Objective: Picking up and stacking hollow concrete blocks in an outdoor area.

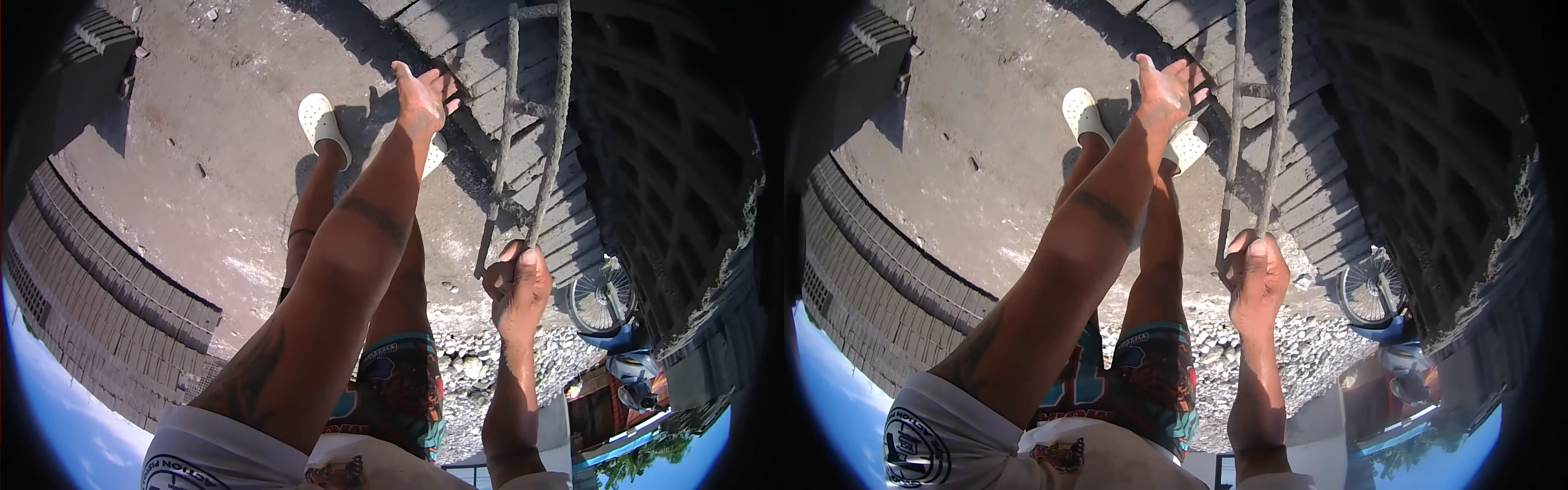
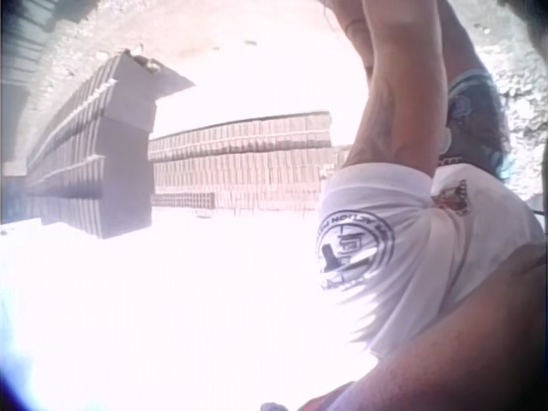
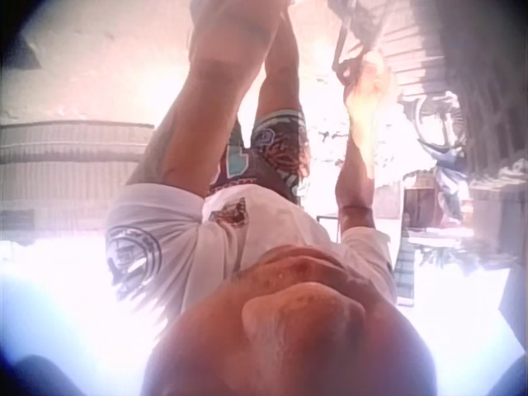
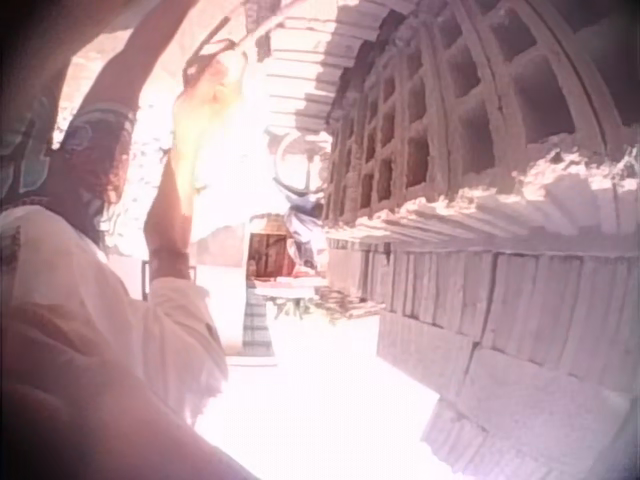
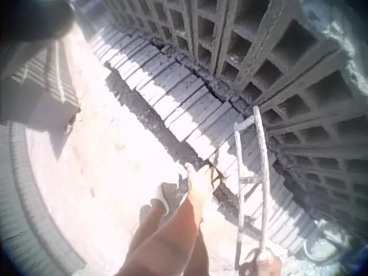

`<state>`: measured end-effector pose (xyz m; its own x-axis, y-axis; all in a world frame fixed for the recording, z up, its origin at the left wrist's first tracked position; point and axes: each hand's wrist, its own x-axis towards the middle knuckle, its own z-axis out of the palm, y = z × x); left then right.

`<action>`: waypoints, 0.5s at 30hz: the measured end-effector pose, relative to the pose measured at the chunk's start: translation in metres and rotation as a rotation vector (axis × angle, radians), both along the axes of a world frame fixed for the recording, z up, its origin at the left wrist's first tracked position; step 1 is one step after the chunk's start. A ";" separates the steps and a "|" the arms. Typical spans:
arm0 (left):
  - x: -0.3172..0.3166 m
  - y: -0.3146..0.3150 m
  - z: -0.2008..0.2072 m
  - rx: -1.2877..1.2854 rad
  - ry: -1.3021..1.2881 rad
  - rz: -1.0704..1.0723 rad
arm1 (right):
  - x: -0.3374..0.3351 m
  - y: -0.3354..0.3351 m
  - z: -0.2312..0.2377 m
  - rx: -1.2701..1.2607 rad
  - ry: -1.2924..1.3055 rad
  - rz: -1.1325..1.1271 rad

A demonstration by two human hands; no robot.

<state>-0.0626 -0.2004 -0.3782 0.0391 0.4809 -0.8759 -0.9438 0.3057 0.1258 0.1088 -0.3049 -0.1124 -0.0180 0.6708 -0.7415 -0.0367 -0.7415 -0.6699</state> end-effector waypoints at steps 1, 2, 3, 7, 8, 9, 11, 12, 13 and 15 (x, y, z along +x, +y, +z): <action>0.004 -0.001 0.002 0.004 -0.006 0.003 | 0.001 -0.001 -0.011 -0.090 -0.037 0.048; 0.008 -0.002 0.004 -0.063 0.019 -0.056 | 0.009 0.004 -0.018 -0.289 -0.037 0.129; 0.011 -0.002 0.006 -0.129 0.043 -0.115 | 0.012 -0.001 -0.020 -0.333 -0.096 0.206; -0.005 -0.024 -0.011 -0.099 0.014 -0.118 | 0.014 -0.016 0.004 -0.168 -0.016 0.097; -0.006 -0.026 -0.008 -0.050 0.053 -0.146 | 0.009 -0.013 0.014 -0.076 -0.020 0.066; -0.008 -0.026 -0.006 -0.055 0.051 -0.147 | 0.004 -0.011 0.021 0.015 -0.023 0.035; -0.006 -0.021 -0.006 -0.039 0.053 -0.068 | 0.003 -0.011 0.015 0.083 0.032 0.009; -0.002 -0.019 -0.005 -0.065 0.054 -0.062 | 0.000 -0.012 0.006 0.041 0.007 0.012; -0.005 -0.017 -0.007 -0.066 0.063 -0.063 | -0.005 -0.013 -0.005 -0.005 -0.004 0.014; 0.008 -0.006 -0.011 -0.173 0.134 -0.163 | 0.007 -0.005 -0.022 -0.279 -0.039 0.130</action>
<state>-0.0551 -0.2059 -0.3893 -0.0181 0.3206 -0.9470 -0.8588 0.4801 0.1789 0.1157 -0.3094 -0.1343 -0.0583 0.4354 -0.8984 0.0924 -0.8937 -0.4391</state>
